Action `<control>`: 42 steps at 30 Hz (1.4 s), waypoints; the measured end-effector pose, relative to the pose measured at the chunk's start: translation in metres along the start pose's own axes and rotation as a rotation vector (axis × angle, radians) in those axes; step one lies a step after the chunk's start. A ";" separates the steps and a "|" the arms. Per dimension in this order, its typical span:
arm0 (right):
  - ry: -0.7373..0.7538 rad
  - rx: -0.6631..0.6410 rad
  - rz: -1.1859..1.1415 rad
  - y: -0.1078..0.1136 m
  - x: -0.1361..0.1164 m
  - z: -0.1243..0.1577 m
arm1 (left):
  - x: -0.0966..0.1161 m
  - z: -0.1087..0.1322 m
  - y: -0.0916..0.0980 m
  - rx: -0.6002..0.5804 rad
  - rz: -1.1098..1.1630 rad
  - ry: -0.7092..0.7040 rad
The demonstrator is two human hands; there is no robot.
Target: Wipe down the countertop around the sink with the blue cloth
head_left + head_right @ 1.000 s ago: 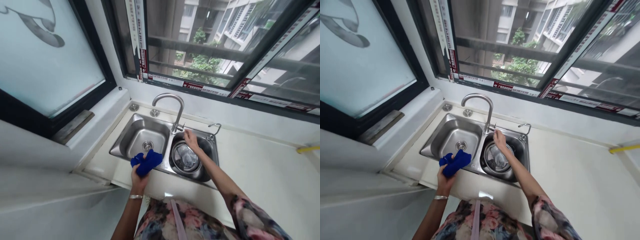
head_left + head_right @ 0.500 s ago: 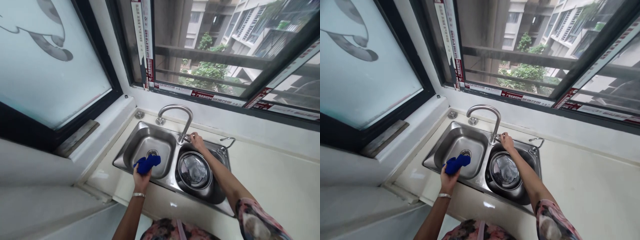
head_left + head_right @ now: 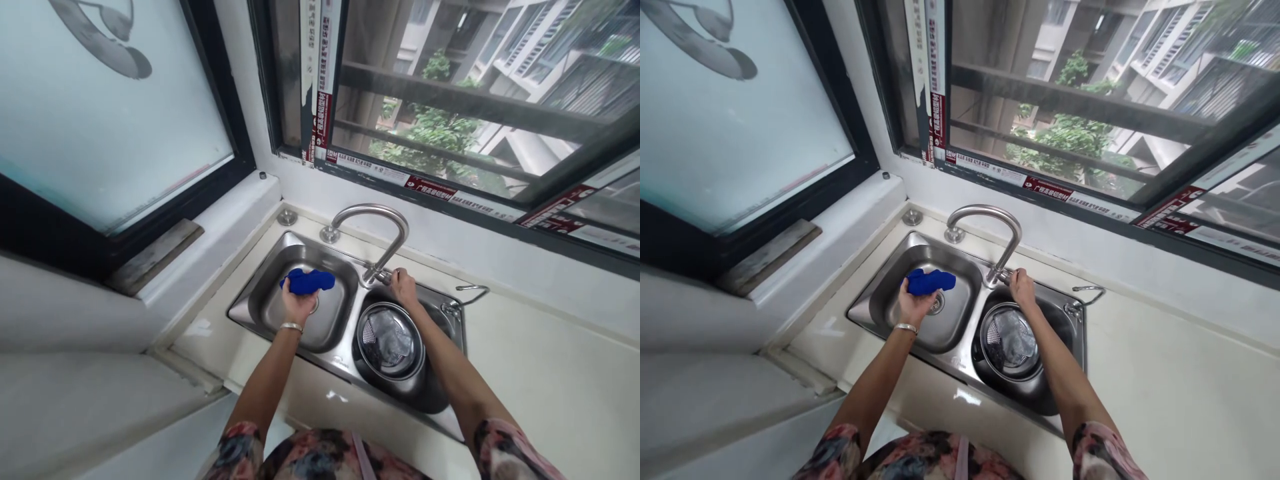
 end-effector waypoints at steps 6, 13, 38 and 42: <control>-0.021 0.068 0.073 0.032 -0.017 -0.001 | 0.005 -0.021 -0.014 -0.064 0.028 0.002; 0.590 0.511 -0.235 0.095 -0.120 -0.011 | 0.003 -0.021 -0.014 -0.096 -0.020 0.038; 0.396 0.237 -0.676 0.104 -0.146 -0.037 | -0.010 -0.014 -0.004 -0.061 -0.128 0.068; 0.140 0.440 -0.562 0.082 -0.078 -0.042 | -0.003 -0.015 0.006 -0.043 -0.114 0.059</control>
Point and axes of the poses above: each hand's wrist, its own z-axis away from the middle knuckle, its own y-axis out of the back of the hand, x = y × z, the point moved 2 cm from there along -z, towards the middle knuckle, and after that the axes turned 4 degrees about -y, right-handed, at the moved point
